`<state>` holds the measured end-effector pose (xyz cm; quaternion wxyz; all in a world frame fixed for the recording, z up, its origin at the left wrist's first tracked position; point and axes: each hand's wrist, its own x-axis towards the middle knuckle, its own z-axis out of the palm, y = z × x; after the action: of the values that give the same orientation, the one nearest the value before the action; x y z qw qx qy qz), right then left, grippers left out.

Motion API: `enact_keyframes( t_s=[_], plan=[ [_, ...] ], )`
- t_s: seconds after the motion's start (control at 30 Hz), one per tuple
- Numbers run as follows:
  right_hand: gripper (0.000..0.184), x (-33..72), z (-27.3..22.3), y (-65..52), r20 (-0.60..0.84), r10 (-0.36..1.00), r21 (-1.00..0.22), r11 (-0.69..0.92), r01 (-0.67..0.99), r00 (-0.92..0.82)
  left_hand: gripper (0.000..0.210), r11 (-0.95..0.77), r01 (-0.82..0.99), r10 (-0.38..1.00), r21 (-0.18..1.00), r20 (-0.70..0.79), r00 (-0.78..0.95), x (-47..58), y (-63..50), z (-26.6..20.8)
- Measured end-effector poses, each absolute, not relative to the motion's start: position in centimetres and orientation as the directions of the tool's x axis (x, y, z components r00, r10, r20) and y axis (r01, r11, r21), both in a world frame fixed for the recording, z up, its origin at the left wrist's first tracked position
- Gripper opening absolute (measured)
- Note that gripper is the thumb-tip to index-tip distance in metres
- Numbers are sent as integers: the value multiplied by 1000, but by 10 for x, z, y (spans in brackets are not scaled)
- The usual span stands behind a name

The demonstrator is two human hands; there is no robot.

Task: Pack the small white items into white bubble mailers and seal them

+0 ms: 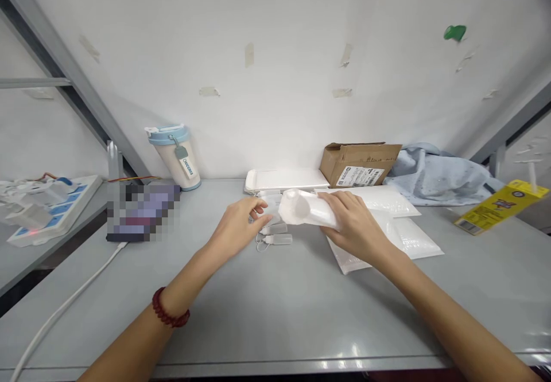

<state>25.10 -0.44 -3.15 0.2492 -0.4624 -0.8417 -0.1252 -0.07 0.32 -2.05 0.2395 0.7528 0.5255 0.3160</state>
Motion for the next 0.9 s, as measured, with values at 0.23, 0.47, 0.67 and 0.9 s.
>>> enact_keyframes(
  t_s=[0.23,0.47,0.67,0.9],
  plan=[
    [46,255,-29,-4,219,805,-58,574,817,-551,31,-486,796,874,361,217,435,5,0,-40],
    [49,253,-27,-8,221,796,-70,589,805,-563,34,-464,833,885,301,210,416,10,-2,-41],
    [49,253,-28,-7,244,785,-72,600,796,-570,31,-466,841,882,275,220,417,10,-1,-43],
    [49,252,-28,-8,241,785,-67,600,797,-571,35,-462,832,886,307,194,420,8,-2,-39]
  ],
)
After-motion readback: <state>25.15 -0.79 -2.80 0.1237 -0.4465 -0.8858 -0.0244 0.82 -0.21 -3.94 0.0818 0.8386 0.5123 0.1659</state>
